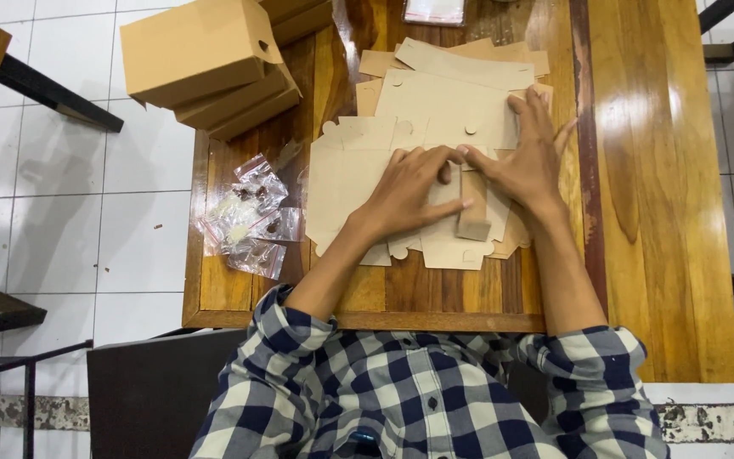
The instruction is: The person sits at a wooden table and repeatedly folds flat cardboard box blanks into three-dimensional boxes. They align the flaps, fold along pre-scored lines, and tuck tabs into slots to form the box shape. Finished boxes are stacked to the left of the workspace.
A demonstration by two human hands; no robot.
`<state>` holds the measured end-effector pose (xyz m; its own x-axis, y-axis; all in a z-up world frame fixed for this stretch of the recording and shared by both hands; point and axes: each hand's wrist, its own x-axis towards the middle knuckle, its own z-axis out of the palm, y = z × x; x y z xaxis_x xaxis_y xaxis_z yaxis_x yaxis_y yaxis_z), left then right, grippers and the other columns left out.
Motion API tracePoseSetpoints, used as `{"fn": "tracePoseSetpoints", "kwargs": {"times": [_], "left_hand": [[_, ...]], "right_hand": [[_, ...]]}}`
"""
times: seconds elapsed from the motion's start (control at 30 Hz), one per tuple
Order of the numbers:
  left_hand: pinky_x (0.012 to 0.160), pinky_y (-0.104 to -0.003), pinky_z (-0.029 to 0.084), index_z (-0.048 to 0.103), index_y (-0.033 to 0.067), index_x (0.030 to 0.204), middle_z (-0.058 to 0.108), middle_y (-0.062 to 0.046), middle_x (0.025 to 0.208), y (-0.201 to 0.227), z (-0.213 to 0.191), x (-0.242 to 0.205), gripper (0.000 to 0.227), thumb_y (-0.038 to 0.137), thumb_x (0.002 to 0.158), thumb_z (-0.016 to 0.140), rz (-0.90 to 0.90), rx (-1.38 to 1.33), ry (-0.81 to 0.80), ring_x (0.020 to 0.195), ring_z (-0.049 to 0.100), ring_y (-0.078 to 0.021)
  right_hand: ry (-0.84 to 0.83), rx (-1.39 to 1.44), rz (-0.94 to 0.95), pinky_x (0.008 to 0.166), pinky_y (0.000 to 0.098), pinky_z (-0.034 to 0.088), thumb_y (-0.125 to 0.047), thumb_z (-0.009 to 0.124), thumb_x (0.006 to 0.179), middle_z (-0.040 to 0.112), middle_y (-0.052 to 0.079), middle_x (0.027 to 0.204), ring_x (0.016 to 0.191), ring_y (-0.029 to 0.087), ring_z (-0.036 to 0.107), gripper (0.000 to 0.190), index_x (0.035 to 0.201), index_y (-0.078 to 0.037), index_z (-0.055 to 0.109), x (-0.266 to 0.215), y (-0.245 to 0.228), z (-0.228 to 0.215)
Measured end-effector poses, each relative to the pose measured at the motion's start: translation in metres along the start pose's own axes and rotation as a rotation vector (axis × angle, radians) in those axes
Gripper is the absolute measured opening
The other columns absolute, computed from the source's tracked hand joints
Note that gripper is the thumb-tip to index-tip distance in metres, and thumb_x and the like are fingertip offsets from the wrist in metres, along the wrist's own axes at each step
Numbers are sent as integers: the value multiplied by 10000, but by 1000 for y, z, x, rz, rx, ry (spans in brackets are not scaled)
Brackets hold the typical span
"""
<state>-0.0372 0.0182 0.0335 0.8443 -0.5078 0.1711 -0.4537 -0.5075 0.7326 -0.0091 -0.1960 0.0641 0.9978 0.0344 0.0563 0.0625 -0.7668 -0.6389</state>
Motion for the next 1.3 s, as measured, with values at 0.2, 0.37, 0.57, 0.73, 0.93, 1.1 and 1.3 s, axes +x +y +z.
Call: {"fn": "tracePoseSetpoints", "kwargs": {"times": [0.2,0.37,0.57,0.73,0.93,1.1,1.3], "left_hand": [[966,-455,388,630,188,1175,630,6,1016,25,3,-9,487,517,846,777,-92,122,53,1019,618,-232],[993,-475,359,634,195,1213,577,-13,1051,25,8,-15,661,648,760,796,-52,130,36,1039,571,-240],[1042,-489,323,633,193,1341,589,-60,1112,42,4,-18,749,686,793,763,8,70,-34,1060,557,-262],[1070,-498,292,641,172,1394,591,-103,1172,56,-1,-19,802,737,827,699,45,61,-91,1091,540,-282],[1120,-506,266,544,214,1505,519,-99,1277,47,12,-20,870,760,840,672,82,124,-107,1183,479,-283],[1233,-619,141,446,183,1575,407,-203,1555,55,18,-22,829,716,948,542,109,146,-155,1474,331,-382],[1254,-703,81,370,115,1609,354,-231,1650,65,28,-21,908,728,944,455,122,194,-238,1571,252,-429]], "right_hand": [[17,103,-67,1201,693,-83,-373,855,856,363,239,1647,1564,422,251,614,1379,-144,626,2,44,6],[66,120,-96,1225,703,58,-350,856,885,475,130,1536,1498,353,396,378,1214,-245,703,10,71,13],[182,141,-164,774,335,503,-304,842,978,661,38,832,801,208,689,126,1063,-224,794,0,49,-4],[69,323,-55,597,209,472,-354,823,978,658,30,609,546,92,614,211,1075,-173,777,-15,19,-21],[160,356,-73,654,278,552,-208,851,960,742,117,876,754,187,733,221,1139,-103,773,-7,37,-15],[156,370,-198,775,334,557,-107,827,935,752,148,1061,996,273,740,359,1281,-85,735,-7,29,-12],[75,451,-203,781,260,531,107,630,858,752,94,995,972,211,706,526,1341,-92,689,-11,25,-17]]}}
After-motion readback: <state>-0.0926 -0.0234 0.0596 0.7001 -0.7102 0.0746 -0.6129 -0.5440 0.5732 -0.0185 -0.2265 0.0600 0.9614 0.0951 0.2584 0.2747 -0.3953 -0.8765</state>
